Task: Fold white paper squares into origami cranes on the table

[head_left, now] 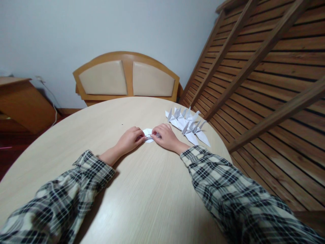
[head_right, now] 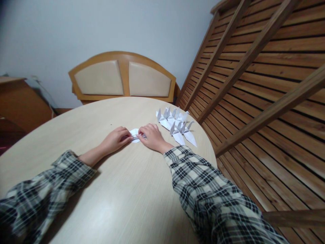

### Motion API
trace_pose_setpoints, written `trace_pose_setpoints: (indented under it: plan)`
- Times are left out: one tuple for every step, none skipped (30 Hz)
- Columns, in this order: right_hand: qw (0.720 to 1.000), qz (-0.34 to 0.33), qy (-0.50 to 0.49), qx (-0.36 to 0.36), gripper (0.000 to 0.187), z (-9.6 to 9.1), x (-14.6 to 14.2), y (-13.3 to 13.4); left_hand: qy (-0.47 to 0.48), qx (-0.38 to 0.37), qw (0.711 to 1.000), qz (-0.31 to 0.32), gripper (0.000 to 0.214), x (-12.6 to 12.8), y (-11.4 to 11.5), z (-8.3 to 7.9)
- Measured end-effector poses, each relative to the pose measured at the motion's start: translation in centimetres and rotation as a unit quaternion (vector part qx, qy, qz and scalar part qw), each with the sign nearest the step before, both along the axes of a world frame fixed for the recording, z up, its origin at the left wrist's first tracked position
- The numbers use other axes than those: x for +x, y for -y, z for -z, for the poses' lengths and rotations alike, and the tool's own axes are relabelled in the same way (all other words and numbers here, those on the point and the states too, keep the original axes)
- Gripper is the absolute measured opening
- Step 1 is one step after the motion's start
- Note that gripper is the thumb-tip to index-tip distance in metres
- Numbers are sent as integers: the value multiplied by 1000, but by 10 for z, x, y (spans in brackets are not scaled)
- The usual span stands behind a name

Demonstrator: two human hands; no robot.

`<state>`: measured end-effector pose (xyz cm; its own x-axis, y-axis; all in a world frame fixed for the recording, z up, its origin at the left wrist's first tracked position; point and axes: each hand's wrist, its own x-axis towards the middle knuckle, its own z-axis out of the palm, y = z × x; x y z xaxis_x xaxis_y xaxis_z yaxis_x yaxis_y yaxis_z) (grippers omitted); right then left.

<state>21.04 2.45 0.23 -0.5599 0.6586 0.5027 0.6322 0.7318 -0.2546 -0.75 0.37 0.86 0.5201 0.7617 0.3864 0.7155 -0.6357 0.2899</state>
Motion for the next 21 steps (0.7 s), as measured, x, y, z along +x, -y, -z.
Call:
trace_pose_setpoints:
  plan:
    - [1000, 0, 1, -1, 7, 1, 0, -1, 1, -1, 1000, 0, 19, 0, 0, 1]
    - [1000, 0, 2, -3, 6, 1, 0, -1, 4, -3, 1000, -2, 17, -1, -1, 2]
    - [1000, -1, 4, -6, 5, 2, 0, -2, 9, -7, 1000, -4, 15, -1, -1, 3]
    - [1000, -2, 5, -9, 4, 2, 0, -2, 16, -10, 1000, -7, 12, -1, -2, 3]
    - [1000, -2, 7, -13, 4, 2, 0, -2, 23, -14, 1000, -9, 10, -2, -2, 4]
    - [1000, -1, 8, -16, 3, 2, 0, -2, 31, -16, 999, -11, 8, -2, -2, 5]
    - [1000, 0, 9, -19, 3, 1, 0, -2, 36, -17, 999, -11, 7, -2, -3, 6]
    - [1000, 1, 9, -21, 4, 1, 0, -2, 38, -17, 999, -11, 7, -2, -3, 6]
    - [1000, 1, 10, -23, 5, 1, 0, -2, 37, -17, 999, -10, 7, -2, -3, 6]
    - [1000, 2, 10, -25, 6, 0, -1, -2, 36, -17, 999, -11, 8, -2, -4, 6]
    - [1000, 2, 12, -26, 7, 0, -1, -2, 34, -17, 999, -13, 8, -2, -4, 6]
    - [1000, 1, 13, -27, 8, 0, -1, -2, 33, -18, 999, -14, 8, -2, -4, 6]
    - [1000, -2, 15, -27, 9, 1, 0, -2, 33, -20, 999, -15, 9, -2, -4, 5]
    - [1000, -6, 16, -27, 10, 1, 0, -2, 35, -22, 999, -16, 11, -2, -3, 5]
    - [999, -11, 17, -25, 11, 2, 0, -3, 35, -24, 999, -15, 12, -2, -3, 4]
    - [999, -17, 17, -23, 12, 2, 0, -3, 35, -25, 999, -14, 14, -2, -3, 4]
    - [999, -23, 17, -20, 13, 3, 1, -4, 34, -25, 999, -11, 15, -1, -3, 4]
    - [999, -28, 17, -18, 14, 3, 1, -4, 33, -24, 999, -9, 16, -1, -3, 3]
    - [999, -31, 18, -16, 15, 4, 1, -5, 31, -22, 999, -6, 16, -1, -3, 3]
    - [999, -33, 20, -14, 16, 4, 1, -5, 29, -19, 999, -1, 16, -2, -4, 4]
    - [999, -33, 22, -14, 17, 5, 1, -5, 28, -16, 999, 5, 16, -2, -4, 4]
